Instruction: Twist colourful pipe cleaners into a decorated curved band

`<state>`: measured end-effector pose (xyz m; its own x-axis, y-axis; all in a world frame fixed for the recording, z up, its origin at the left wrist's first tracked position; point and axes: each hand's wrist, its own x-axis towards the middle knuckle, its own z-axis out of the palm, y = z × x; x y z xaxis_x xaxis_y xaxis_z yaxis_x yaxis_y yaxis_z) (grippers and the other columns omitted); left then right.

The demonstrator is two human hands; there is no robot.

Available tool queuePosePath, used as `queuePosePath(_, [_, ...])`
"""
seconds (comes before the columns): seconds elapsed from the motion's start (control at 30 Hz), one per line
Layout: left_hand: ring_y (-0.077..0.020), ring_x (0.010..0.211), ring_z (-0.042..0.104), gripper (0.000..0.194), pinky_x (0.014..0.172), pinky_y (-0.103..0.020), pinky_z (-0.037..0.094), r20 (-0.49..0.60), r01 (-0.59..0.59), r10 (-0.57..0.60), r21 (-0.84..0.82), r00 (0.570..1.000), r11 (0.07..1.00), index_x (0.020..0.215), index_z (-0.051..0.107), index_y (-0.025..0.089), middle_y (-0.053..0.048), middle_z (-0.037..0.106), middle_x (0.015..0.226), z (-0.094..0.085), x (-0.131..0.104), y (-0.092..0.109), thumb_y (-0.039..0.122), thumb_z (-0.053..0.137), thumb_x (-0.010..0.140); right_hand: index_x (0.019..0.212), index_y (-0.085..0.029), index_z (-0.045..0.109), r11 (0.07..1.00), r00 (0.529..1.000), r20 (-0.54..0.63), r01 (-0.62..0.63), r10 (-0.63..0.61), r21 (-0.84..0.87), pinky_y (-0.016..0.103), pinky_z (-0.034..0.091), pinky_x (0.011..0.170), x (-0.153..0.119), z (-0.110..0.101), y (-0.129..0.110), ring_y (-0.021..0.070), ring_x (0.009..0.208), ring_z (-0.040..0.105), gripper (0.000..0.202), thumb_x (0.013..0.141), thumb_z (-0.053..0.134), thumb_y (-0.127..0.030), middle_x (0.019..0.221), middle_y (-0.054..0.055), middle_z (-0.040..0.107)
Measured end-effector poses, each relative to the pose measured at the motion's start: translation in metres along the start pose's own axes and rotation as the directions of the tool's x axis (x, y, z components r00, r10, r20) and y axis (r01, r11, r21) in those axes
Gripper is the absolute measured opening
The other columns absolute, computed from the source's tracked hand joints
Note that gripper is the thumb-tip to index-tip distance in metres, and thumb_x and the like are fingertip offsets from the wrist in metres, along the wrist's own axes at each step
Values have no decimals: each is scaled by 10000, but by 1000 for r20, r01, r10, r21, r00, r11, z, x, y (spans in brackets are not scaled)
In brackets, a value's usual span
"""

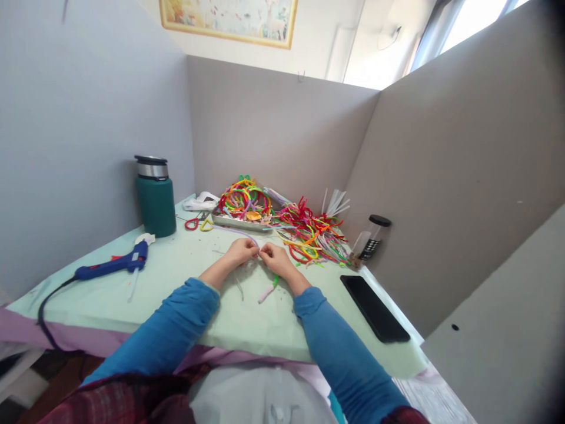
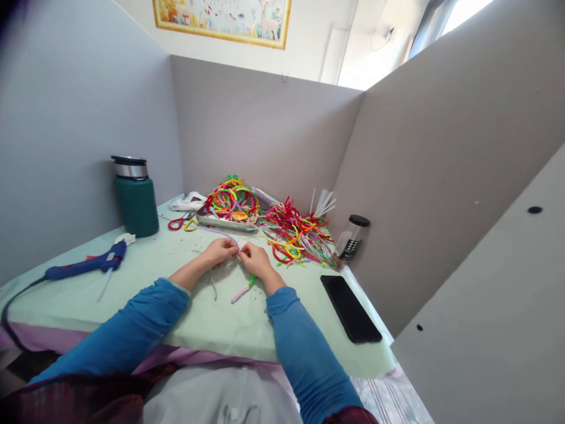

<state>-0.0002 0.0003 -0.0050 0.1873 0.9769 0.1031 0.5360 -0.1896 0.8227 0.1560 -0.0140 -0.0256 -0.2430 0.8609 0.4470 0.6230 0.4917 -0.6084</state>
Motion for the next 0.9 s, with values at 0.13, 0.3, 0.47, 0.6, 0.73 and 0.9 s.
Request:
queuePosePath(0.13, [-40,338,391,233,345,-175,295,-7,-32,32,19,999,999,795,605,123,-19,626,671,1,4,-3,329,536,712,770,-180,579,1000,1000,-7,1,-1,-1,203,340,558,0,0,1,103,604,504,162,779,480,-308,660,-10,600])
queuePosePath(0.3, [-47,343,401,223,357,-181,302,1,-45,45,24,999,999,789,614,115,-20,625,660,-1,4,-3,308,543,702,761,-179,578,1000,1000,-12,1,-1,3,202,336,555,0,1,1,102,595,496,161,774,483,-308,657,-11,595])
queuePosePath(0.47, [-70,345,408,361,370,-184,296,3,-55,55,14,998,998,742,634,111,12,526,465,-3,1,-1,447,502,740,771,-178,584,1000,1000,-8,14,-14,15,208,345,558,0,-1,-1,106,599,498,152,768,476,-285,675,-9,597])
queuePosePath(0.6, [-83,325,399,437,365,-187,287,18,-73,73,-39,997,997,714,627,118,37,416,350,-4,-3,2,527,476,743,773,-184,582,1000,1000,-7,9,-9,29,212,352,560,-1,-2,-3,112,600,502,146,769,466,-271,683,-4,601])
queuePosePath(0.73, [-72,319,396,335,356,-184,282,0,-104,104,-128,995,986,760,618,124,55,427,388,-5,-5,7,448,544,721,760,-185,566,999,1000,-13,9,-8,39,212,352,562,-1,-2,-2,110,596,497,145,776,462,-285,678,-7,596])
queuePosePath(0.9, [-67,304,379,237,354,-187,284,20,-48,51,-121,999,992,809,632,112,67,421,377,-3,-1,5,321,582,708,753,-180,559,999,1000,-13,12,-11,35,209,349,566,-1,-1,-1,107,606,499,160,780,472,-312,686,-7,596])
